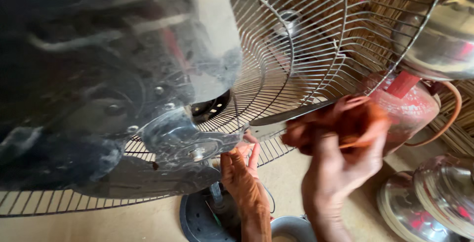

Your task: The person wipes the blades and cage of a standing electric fan using a red cloth. They repeatedly dip the cloth into a metal bowl of water, wring it out, and continue cleaning the fan blades and stand.

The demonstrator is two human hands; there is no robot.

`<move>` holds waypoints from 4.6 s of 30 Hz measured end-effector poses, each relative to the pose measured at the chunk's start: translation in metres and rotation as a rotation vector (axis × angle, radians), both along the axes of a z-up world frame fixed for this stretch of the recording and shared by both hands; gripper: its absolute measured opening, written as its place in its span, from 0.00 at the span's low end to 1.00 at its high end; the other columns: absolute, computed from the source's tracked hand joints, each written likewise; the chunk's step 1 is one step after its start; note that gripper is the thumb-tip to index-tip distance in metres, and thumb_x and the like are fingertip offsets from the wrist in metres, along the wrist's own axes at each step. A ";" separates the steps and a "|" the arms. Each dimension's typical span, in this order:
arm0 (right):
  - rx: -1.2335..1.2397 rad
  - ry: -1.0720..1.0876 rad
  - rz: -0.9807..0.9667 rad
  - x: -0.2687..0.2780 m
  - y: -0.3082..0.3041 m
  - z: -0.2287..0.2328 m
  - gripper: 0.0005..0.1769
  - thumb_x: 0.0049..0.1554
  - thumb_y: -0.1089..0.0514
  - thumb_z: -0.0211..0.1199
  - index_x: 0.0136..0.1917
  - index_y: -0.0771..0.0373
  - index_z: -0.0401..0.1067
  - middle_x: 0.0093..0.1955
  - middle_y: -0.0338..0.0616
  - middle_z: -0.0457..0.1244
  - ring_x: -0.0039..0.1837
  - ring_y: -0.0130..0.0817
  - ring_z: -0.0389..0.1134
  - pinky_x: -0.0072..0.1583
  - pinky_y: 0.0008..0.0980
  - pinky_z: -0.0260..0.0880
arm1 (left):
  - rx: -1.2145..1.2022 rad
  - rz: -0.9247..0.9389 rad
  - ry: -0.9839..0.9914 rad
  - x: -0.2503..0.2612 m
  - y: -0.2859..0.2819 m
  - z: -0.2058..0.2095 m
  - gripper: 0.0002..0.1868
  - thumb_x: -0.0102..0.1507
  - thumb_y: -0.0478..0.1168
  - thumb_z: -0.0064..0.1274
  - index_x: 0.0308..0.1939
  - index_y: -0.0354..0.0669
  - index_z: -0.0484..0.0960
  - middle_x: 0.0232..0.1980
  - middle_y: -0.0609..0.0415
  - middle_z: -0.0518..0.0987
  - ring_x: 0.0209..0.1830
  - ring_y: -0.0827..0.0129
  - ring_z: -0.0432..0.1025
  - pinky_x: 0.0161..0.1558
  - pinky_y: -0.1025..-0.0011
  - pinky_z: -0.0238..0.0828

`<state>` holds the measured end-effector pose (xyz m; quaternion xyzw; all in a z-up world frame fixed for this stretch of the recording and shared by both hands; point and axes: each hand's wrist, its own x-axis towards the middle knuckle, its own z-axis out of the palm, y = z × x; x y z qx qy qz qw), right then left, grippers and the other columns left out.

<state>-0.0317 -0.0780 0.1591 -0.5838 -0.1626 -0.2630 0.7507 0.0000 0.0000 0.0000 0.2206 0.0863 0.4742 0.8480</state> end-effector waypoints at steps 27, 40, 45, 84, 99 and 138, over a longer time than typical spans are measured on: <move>0.156 0.524 0.151 0.020 0.053 -0.126 0.27 0.51 0.65 0.66 0.62 0.53 0.62 0.55 0.36 0.65 0.54 0.27 0.67 0.51 0.31 0.72 | -0.061 -0.016 0.318 -0.020 0.036 -0.012 0.21 0.63 0.50 0.57 0.56 0.46 0.82 0.50 0.60 0.80 0.46 0.75 0.73 0.45 0.71 0.72; -0.270 0.123 0.433 -0.047 0.061 -0.065 0.10 0.56 0.69 0.65 0.53 0.64 0.74 0.50 0.42 0.71 0.51 0.24 0.72 0.56 0.25 0.75 | -0.085 -0.269 0.264 -0.037 0.043 0.010 0.28 0.66 0.55 0.51 0.63 0.41 0.77 0.53 0.59 0.77 0.52 0.71 0.71 0.57 0.67 0.68; -0.179 -0.074 0.321 -0.088 0.047 -0.010 0.08 0.57 0.66 0.65 0.51 0.65 0.72 0.51 0.35 0.67 0.49 0.21 0.70 0.50 0.23 0.75 | -0.085 -0.260 0.243 -0.047 0.034 0.010 0.31 0.68 0.57 0.48 0.66 0.39 0.74 0.55 0.59 0.75 0.55 0.70 0.70 0.63 0.65 0.66; -0.522 -0.167 0.396 -0.085 0.087 -0.050 0.11 0.56 0.70 0.68 0.50 0.63 0.71 0.49 0.36 0.69 0.52 0.18 0.66 0.56 0.25 0.72 | -0.656 -0.012 0.212 -0.127 0.056 0.043 0.14 0.68 0.45 0.46 0.58 0.53 0.72 0.54 0.63 0.74 0.51 0.72 0.68 0.48 0.66 0.67; -1.487 -0.589 0.066 -0.074 0.125 -0.089 0.10 0.50 0.55 0.65 0.46 0.57 0.75 0.53 0.45 0.68 0.48 0.47 0.73 0.42 0.45 0.74 | -0.616 -0.123 -0.245 -0.115 0.106 -0.023 0.23 0.73 0.53 0.25 0.47 0.49 0.77 0.49 0.54 0.80 0.49 0.66 0.74 0.56 0.69 0.71; -1.031 -0.264 0.487 -0.067 0.090 -0.028 0.21 0.53 0.71 0.60 0.60 0.62 0.77 0.55 0.48 0.71 0.49 0.37 0.75 0.51 0.33 0.74 | 0.722 0.794 0.719 -0.142 0.059 0.049 0.24 0.69 0.43 0.53 0.64 0.30 0.72 0.57 0.29 0.68 0.61 0.38 0.64 0.60 0.50 0.65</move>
